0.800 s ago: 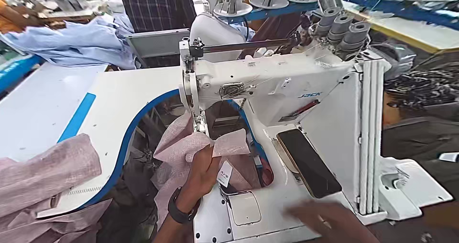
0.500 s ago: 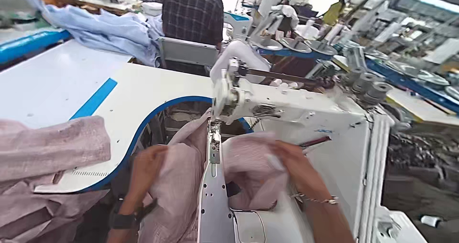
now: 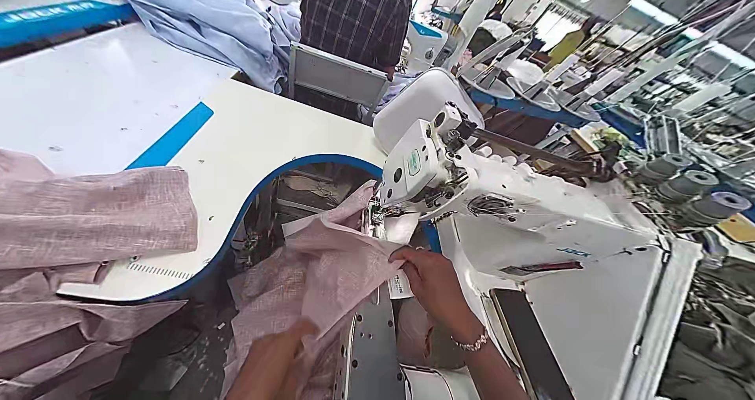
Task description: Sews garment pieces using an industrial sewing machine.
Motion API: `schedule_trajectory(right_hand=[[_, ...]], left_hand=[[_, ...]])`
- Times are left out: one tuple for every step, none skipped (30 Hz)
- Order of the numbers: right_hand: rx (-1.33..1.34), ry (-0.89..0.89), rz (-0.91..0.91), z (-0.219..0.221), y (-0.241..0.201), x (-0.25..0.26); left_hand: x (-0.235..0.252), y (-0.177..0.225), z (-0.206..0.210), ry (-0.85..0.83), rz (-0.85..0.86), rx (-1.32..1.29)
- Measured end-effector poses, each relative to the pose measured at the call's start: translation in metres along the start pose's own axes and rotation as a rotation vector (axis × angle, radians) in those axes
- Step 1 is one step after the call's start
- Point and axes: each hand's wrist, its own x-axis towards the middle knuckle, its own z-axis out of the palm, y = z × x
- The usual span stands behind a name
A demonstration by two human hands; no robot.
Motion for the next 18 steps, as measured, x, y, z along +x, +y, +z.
schedule_trajectory(right_hand=[[-0.012,0.049,-0.005,0.007,0.002,-0.008],[-0.033,0.116,-0.018,0.018,-0.001,-0.017],[-0.059,0.198,-0.025,0.030,-0.007,-0.022],[-0.073,0.262,-0.014,0.036,-0.011,-0.023],[-0.049,0.288,0.029,0.034,-0.012,-0.025],[-0.011,0.288,0.111,0.023,-0.006,-0.029],[0.008,0.312,0.212,0.007,0.008,-0.037],[0.011,0.409,0.294,-0.009,0.029,-0.043],[0.006,0.520,0.377,-0.026,0.049,-0.048],[0.016,0.610,0.457,-0.038,0.061,-0.054],[0.029,0.635,0.488,-0.047,0.059,-0.062],[0.046,0.585,0.433,-0.052,0.043,-0.069],[0.093,0.472,0.299,-0.053,0.016,-0.075],[0.177,0.309,0.125,-0.053,-0.014,-0.080],[0.280,0.113,-0.023,-0.055,-0.038,-0.082],[0.352,-0.072,-0.109,-0.060,-0.048,-0.081],[0.327,-0.189,-0.120,-0.067,-0.038,-0.078],[0.202,-0.227,-0.055,-0.077,-0.010,-0.072]], left_hand=[[-0.008,0.011,0.003,-0.126,0.078,-0.050],[-0.006,0.027,0.011,-0.225,0.194,-0.106],[0.006,0.042,0.017,-0.261,0.257,-0.151],[0.028,0.050,0.021,-0.167,0.262,-0.134],[0.058,0.047,0.028,0.016,0.223,-0.076],[0.089,0.035,0.038,0.205,0.186,-0.001],[0.112,0.025,0.051,0.311,0.131,0.019],[0.126,0.023,0.060,0.374,0.067,0.028],[0.132,0.025,0.067,0.418,0.019,0.049],[0.131,0.028,0.071,0.411,-0.038,0.068],[0.128,0.030,0.073,0.371,-0.083,0.098],[0.128,0.031,0.073,0.319,-0.111,0.132],[0.131,0.031,0.071,0.274,-0.110,0.174],[0.136,0.032,0.066,0.219,-0.103,0.201],[0.140,0.034,0.061,0.177,-0.102,0.218],[0.143,0.034,0.058,0.174,-0.100,0.231],[0.143,0.036,0.056,0.175,-0.109,0.239],[0.141,0.038,0.055,0.165,-0.126,0.245]])
